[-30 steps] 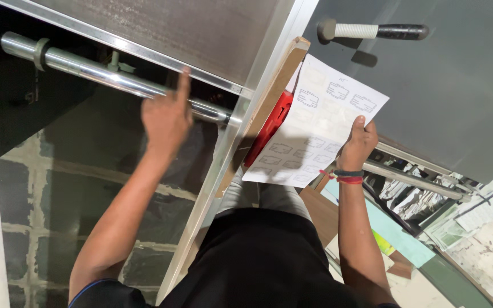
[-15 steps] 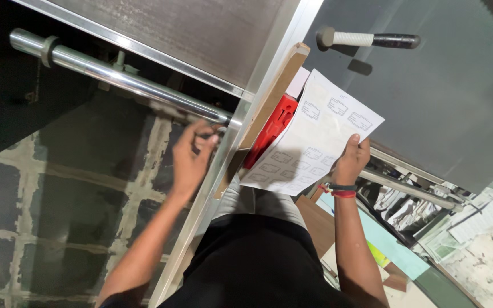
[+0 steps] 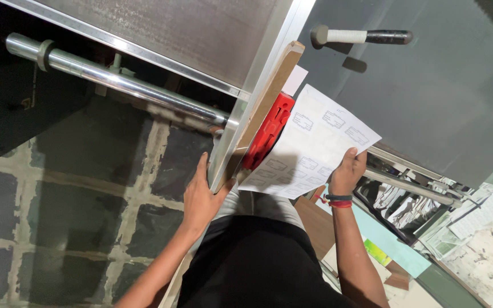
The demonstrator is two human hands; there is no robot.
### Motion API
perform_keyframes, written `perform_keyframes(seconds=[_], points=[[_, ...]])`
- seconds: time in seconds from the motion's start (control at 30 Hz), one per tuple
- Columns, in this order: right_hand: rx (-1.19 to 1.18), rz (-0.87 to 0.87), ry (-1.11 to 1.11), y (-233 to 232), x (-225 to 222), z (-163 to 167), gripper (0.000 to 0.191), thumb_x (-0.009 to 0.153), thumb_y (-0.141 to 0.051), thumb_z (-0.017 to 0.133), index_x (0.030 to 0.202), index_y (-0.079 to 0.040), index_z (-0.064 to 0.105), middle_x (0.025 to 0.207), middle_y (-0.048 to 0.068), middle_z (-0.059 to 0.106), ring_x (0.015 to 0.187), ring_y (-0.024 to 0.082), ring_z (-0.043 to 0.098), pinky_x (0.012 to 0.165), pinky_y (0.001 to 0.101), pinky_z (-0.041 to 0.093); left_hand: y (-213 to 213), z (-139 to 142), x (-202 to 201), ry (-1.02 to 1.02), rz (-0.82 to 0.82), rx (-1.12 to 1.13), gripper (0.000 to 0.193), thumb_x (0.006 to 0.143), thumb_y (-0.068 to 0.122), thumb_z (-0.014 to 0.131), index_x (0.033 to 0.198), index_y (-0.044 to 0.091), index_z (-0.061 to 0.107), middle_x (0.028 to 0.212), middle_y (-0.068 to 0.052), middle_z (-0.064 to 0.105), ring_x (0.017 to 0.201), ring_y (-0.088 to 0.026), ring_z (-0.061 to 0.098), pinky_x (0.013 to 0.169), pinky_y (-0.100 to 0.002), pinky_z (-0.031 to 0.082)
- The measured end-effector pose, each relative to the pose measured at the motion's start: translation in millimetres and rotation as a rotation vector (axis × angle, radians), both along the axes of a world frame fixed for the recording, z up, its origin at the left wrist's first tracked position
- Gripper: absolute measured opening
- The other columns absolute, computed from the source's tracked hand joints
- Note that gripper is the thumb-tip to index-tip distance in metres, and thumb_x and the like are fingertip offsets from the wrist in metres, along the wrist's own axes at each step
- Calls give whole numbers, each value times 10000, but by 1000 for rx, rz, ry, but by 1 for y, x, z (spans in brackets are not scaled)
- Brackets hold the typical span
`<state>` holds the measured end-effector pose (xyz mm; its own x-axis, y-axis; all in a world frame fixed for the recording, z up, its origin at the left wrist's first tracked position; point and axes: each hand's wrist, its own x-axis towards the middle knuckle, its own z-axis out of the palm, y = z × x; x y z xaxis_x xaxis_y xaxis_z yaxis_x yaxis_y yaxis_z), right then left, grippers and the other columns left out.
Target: The person holds a sheet of paper, places it on a metal work surface, and repeatedly moves it toward a red guide on a machine. The person then picks up the paper and continues to position it against the guide while another person works nearby.
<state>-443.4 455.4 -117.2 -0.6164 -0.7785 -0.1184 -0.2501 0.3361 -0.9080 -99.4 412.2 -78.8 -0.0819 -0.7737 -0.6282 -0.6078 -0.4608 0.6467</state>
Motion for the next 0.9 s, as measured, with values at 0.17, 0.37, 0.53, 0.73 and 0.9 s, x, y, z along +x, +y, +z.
perform_keyframes(seconds=[0.17,0.37,0.53,0.73,0.9], points=[[-2,-12,-1,6,2,1,517,1140,-384,475,1381,70,524,1263,144,666,1120,160,641,982,302,519,0,0,-1,-14,-21,-154,837,818,353,803,1465,-48,454,1331,-311,618,1199,-466,618,981,-487,503],[31,-34,50,15,5,-1,510,1144,-383,459,1366,69,539,1263,138,662,1129,159,631,989,308,510,3,0,-1,-70,-69,-157,739,836,342,773,1429,-26,528,1212,-260,693,1082,-419,690,927,-474,536],[28,-27,72,19,6,-3,522,1138,-404,467,1345,66,559,1260,135,661,1131,162,628,988,313,506,4,1,-3,-110,-82,-192,671,853,363,758,1364,-35,584,1184,-260,709,1013,-409,720,878,-467,563],[51,-42,81,23,8,-5,503,1138,-400,474,1312,61,578,1225,126,677,1100,158,634,975,312,514,7,-1,-5,-146,-74,-238,597,890,340,719,1338,-42,619,1205,-248,716,1017,-402,725,871,-457,569],[41,-36,71,25,9,-7,478,1141,-372,480,1314,63,578,1223,126,677,1089,152,626,973,307,507,8,-4,-2,-112,-67,-225,608,888,352,717,1335,-47,613,1195,-259,712,1033,-411,721,903,-466,560]])
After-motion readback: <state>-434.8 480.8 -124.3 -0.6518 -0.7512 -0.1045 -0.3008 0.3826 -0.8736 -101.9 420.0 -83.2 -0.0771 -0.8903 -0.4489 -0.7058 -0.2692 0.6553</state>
